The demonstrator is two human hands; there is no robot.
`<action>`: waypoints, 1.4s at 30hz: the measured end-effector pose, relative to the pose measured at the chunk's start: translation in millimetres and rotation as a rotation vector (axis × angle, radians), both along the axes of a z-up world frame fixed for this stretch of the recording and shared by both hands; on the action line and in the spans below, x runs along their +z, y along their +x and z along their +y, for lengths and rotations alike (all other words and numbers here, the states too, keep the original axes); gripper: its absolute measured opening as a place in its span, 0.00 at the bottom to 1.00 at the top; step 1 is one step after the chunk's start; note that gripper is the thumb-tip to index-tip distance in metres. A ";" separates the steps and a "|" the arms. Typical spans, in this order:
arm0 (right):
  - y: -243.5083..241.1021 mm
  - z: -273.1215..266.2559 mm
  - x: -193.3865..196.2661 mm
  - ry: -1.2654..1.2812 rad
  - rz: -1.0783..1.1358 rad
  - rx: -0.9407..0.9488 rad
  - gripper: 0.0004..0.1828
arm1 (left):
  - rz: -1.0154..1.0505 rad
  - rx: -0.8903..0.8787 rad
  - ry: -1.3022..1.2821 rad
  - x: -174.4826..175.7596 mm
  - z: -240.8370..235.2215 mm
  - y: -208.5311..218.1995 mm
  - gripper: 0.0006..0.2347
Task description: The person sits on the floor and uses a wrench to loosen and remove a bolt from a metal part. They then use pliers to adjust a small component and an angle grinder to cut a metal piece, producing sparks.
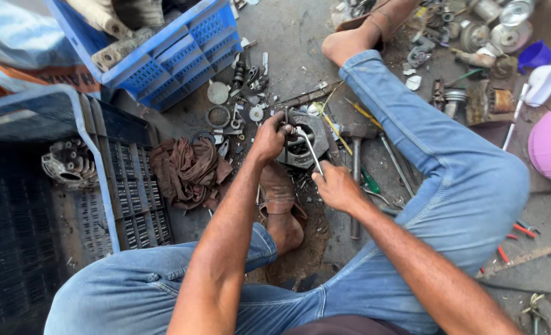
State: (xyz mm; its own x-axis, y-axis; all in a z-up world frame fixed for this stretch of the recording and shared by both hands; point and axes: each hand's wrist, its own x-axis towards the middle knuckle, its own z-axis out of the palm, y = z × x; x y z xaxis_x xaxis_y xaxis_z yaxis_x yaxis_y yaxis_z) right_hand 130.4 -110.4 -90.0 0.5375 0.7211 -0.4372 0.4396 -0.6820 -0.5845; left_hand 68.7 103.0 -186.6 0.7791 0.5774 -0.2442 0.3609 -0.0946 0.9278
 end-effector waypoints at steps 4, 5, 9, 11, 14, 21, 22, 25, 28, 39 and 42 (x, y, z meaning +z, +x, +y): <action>-6.3 -1.6 -14.1 -0.027 -0.009 0.039 0.16 | -0.067 -0.045 -0.076 -40.3 6.8 -12.9 0.08; -7.7 -1.3 -16.1 -0.023 -0.001 0.043 0.15 | -0.087 -0.054 -0.174 -47.4 6.7 -15.9 0.07; -13.8 -3.7 -20.8 -0.186 0.096 0.009 0.16 | -0.028 -0.042 -0.404 -57.4 -1.3 -28.4 0.06; -16.0 -3.3 -22.3 -0.231 0.126 -0.005 0.16 | 0.011 -0.033 -0.362 -49.7 -2.1 -30.4 0.07; -18.4 -4.3 -24.5 -0.176 0.091 0.007 0.16 | 0.003 -0.012 -0.285 -32.3 -5.3 -34.6 0.07; -19.3 -4.1 -16.9 -0.201 0.111 -0.011 0.15 | 0.064 0.047 -0.051 -2.5 -15.3 -44.4 0.09; -19.8 -4.4 -14.3 -0.246 0.111 0.002 0.15 | 0.034 0.061 -0.034 -0.4 -17.4 -46.3 0.08; -20.6 -4.8 -8.6 -0.318 0.064 0.067 0.17 | -0.026 0.085 0.023 3.5 -22.5 -52.3 0.08; -17.4 -8.2 -7.8 -0.316 -0.014 0.160 0.19 | -0.028 0.086 0.075 1.9 -27.6 -55.5 0.08; 55.8 33.8 12.8 -0.558 0.294 0.304 0.20 | -0.011 0.188 0.048 -12.3 -38.0 -52.4 0.10; 62.3 52.3 29.2 -0.584 0.298 0.370 0.20 | 0.020 0.199 0.049 -11.4 -38.5 -51.7 0.11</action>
State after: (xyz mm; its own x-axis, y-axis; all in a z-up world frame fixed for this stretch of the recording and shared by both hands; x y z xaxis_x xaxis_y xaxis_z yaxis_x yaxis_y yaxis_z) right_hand 192.7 -58.1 -60.9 0.1040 0.4379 -0.8930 0.5798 -0.7562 -0.3033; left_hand 16.9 64.5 -198.0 0.6434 0.7313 -0.2264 0.3955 -0.0644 0.9162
